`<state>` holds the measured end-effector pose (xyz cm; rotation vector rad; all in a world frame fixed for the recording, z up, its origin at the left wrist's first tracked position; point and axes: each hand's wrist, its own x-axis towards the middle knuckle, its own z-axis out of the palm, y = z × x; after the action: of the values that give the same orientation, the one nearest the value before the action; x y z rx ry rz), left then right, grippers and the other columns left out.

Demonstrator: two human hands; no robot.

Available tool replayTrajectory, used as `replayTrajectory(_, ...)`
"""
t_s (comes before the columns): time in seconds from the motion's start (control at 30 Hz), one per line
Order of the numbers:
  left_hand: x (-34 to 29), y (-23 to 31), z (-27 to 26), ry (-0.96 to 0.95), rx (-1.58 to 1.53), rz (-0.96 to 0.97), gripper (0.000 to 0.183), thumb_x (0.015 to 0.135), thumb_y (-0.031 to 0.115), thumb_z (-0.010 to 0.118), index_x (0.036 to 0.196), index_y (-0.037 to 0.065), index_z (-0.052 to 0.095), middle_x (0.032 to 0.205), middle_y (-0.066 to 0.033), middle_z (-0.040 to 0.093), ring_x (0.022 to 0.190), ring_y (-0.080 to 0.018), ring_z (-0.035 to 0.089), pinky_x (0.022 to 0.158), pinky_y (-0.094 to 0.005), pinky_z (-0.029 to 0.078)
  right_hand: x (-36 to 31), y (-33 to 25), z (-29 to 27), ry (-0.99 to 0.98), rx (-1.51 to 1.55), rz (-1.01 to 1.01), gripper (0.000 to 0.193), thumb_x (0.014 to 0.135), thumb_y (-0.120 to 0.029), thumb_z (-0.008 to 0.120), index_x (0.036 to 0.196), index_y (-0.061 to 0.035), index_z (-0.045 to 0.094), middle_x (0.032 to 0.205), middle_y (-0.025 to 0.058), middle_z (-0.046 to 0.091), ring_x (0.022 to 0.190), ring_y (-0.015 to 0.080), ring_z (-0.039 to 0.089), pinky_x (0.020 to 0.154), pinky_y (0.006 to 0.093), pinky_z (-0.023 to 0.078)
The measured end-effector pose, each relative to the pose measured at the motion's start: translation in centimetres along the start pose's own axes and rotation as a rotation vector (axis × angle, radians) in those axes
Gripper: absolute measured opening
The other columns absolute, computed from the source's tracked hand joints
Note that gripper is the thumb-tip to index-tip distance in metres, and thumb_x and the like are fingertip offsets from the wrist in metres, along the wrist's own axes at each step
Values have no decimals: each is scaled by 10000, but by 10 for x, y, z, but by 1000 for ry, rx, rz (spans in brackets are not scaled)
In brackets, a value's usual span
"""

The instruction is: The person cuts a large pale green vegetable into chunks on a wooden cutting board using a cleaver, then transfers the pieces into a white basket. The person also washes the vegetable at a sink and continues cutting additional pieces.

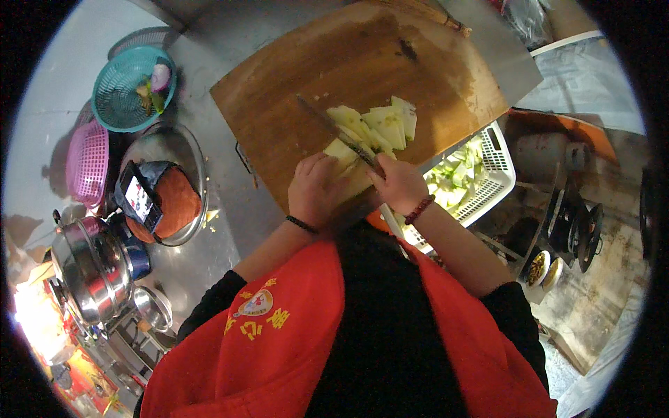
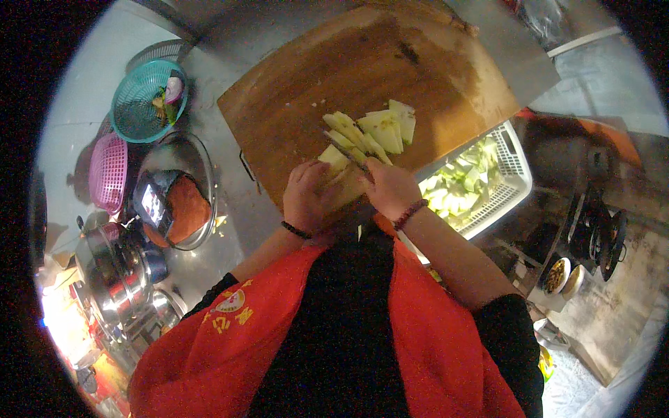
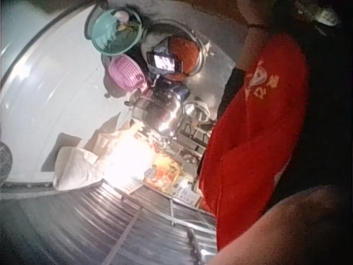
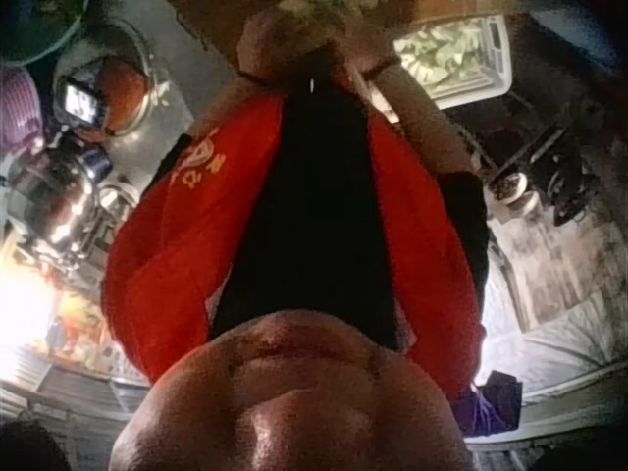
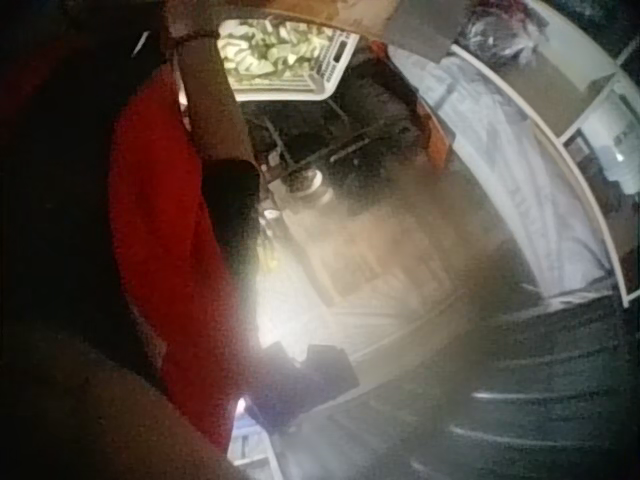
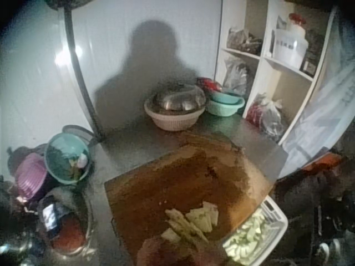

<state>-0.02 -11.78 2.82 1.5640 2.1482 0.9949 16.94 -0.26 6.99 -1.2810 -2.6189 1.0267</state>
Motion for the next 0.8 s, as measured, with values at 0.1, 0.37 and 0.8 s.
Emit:
replayTrajectory(0.1,-2,-1,0,27,-31,-2,395,763,242,754,1091,55,636,1187,-164,612,1138,-366,552,966,-442,461,-18,-3,-19,149,117,-94,235,891,-228,645,910,-29,521,752,212,613,748,426,609,605,500,458)
replayTrajectory(0.37,-1,1,1,47,-21,16,372,751,219,765,1053,50,629,1139,-159,616,1111,-368,550,949,-434,465,-60,-14,-42,-2,-42,8,228,875,-248,645,882,-58,519,704,197,598,686,420,605,581,500,473)
replayTrajectory(0.8,-1,-5,4,88,-36,16,330,719,197,746,1005,83,629,1097,-130,617,1065,-356,557,882,-443,485,-67,-18,-49,64,-131,-148,174,887,-222,619,889,-76,524,715,150,612,659,379,616,572,476,492)
